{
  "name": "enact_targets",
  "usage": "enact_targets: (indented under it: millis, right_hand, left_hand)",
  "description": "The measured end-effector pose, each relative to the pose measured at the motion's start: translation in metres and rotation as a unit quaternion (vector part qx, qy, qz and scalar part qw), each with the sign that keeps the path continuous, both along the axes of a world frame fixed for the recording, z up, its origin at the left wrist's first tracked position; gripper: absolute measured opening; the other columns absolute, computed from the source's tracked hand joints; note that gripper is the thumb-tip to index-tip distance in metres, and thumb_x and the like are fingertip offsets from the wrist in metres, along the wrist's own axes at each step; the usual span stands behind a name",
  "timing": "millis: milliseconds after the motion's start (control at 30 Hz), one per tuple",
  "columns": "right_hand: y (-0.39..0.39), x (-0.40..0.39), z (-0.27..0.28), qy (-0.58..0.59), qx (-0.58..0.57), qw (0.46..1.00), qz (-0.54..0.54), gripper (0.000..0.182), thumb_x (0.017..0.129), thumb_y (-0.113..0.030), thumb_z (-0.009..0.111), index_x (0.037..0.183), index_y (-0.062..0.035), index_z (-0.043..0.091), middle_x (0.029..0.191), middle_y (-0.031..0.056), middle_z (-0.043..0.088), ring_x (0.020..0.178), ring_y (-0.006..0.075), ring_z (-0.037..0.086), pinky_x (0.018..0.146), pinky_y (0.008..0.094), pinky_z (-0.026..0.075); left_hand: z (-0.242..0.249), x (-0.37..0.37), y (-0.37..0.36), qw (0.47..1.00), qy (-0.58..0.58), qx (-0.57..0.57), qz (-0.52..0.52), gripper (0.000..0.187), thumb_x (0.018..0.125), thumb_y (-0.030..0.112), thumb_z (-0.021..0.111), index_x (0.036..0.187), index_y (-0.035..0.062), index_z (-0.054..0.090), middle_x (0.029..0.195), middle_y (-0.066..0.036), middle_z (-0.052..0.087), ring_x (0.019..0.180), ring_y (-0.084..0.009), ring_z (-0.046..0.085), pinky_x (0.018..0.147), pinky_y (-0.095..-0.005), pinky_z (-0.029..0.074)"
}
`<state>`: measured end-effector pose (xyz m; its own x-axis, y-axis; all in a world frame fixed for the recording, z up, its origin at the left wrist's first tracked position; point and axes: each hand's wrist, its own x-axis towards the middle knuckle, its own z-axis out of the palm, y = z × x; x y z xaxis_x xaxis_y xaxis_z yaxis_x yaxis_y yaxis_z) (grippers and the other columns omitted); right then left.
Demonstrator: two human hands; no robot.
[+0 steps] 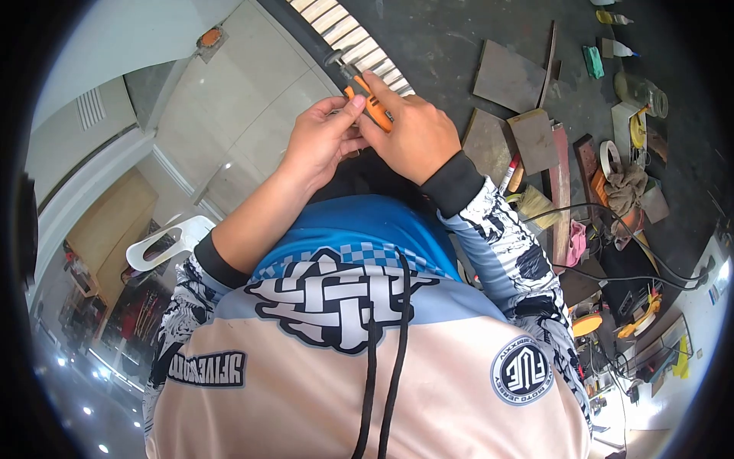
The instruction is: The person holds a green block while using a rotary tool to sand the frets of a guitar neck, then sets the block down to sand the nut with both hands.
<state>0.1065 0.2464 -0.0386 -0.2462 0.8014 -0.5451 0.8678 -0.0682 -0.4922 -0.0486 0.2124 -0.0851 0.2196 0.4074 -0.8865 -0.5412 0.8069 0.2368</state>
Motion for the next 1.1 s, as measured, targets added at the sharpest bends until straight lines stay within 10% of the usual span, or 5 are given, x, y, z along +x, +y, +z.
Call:
enact_targets:
  millis: [1100]
  right_hand:
    - [0.011,0.006,-0.007,-0.005,0.005,1.000,-0.006,0.060,0.091,-0.043,0.068,0.146,-0.0200,0.057,0.086,0.0230,0.072,0.080,0.0417,0.072,0.073,0.0486,0.059]
  left_hand:
    - [-0.003,0.003,0.019,1.000,0.001,0.012,-0.020,0.038,0.097,0.023,0.074,0.113,-0.0076,0.059,0.101,-0.016,0.069,0.088,-0.0238,0.072,0.079,-0.0377,0.065]
